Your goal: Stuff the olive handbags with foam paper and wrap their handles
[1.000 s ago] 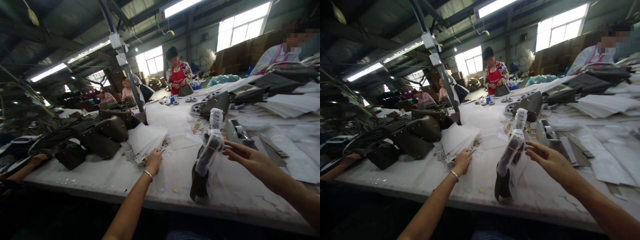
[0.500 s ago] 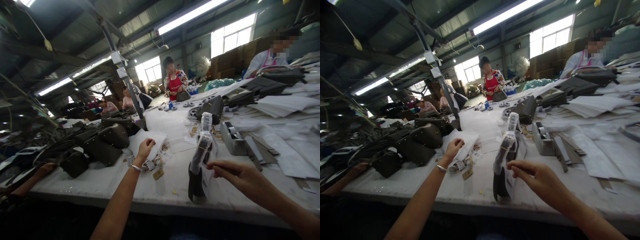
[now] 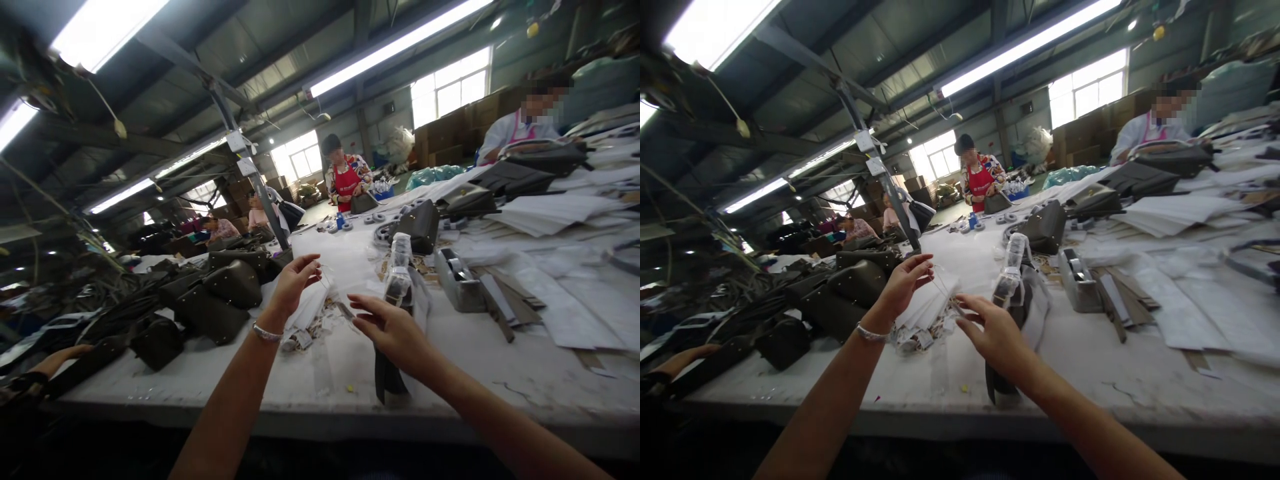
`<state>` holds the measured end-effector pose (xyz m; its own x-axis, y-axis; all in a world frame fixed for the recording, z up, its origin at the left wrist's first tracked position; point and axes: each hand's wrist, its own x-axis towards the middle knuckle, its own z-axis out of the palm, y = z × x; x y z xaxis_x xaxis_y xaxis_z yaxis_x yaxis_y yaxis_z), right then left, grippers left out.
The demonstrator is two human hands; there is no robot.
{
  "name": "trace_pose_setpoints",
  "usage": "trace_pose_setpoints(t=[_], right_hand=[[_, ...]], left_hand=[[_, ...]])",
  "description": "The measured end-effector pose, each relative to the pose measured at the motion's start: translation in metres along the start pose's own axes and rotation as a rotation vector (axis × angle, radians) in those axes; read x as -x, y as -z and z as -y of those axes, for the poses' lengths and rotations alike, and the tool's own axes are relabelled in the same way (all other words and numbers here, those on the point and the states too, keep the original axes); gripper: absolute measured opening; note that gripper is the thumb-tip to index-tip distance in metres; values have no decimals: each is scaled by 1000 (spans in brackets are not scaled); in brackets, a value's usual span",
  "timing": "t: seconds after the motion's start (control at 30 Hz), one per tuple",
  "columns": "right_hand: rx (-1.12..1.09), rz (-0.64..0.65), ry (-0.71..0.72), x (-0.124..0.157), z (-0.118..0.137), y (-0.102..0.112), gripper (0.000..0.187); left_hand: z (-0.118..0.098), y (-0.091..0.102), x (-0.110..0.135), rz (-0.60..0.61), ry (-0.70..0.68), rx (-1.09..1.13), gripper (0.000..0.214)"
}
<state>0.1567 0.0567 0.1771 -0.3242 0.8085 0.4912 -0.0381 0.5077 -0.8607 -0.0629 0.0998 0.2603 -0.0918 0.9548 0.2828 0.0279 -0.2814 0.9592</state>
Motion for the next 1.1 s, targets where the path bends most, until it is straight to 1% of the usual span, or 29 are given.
trace_pose_setpoints(t=[0.07,0.13,0.23,0.3,0.37,0.47,0.5,0.57,0.63,0.7,0.8,0.87,0.93,0.97,1.03,1.1], right_hand=[[93,-23,51,-8,-11,-10,50],[188,-47,72,-16,-18,-19,58],[238,-40,53,-27,-21,-28,67],[237,-32,15,-33,-20,-32,68],[175,-7,-17,-35,-20,-35,59],[35,56,-7,-36,-19,-38,31],[10,70,1,-36,-18,-39,26],[18,61,-2,-37,-18,-42,22],[71,13,-25,-40,-22,-46,22],[113,-35,-61,-44,-32,-53,31],[104,-28,-186,-44,-60,-69,59],[131,-32,-215,-39,-79,-80,71],[187,-96,-132,-35,-90,-87,73],[196,-137,-71,-33,-91,-88,71],[154,-205,16,-32,-81,-86,61],[79,-234,42,-34,-61,-80,53]], left_hand=[[-1,-4,0,8,16,31,39],[-3,-8,2,25,26,71,39],[-10,-15,8,61,35,129,37],[-17,-19,13,76,37,164,36],[-23,-20,16,76,34,199,35],[-27,-16,16,46,26,257,34],[-27,-13,14,26,22,282,33],[-24,-7,10,-26,12,338,31],[-18,0,4,-91,7,399,27],[-12,6,-3,-154,4,458,21],[-6,16,-16,-226,-8,530,16],[-4,22,-23,-248,-15,552,16],[-3,27,-25,-238,-10,549,17],[-2,29,-24,-221,-1,538,18],[-2,29,-17,-160,34,506,22],[-2,24,-4,-81,86,480,27]])
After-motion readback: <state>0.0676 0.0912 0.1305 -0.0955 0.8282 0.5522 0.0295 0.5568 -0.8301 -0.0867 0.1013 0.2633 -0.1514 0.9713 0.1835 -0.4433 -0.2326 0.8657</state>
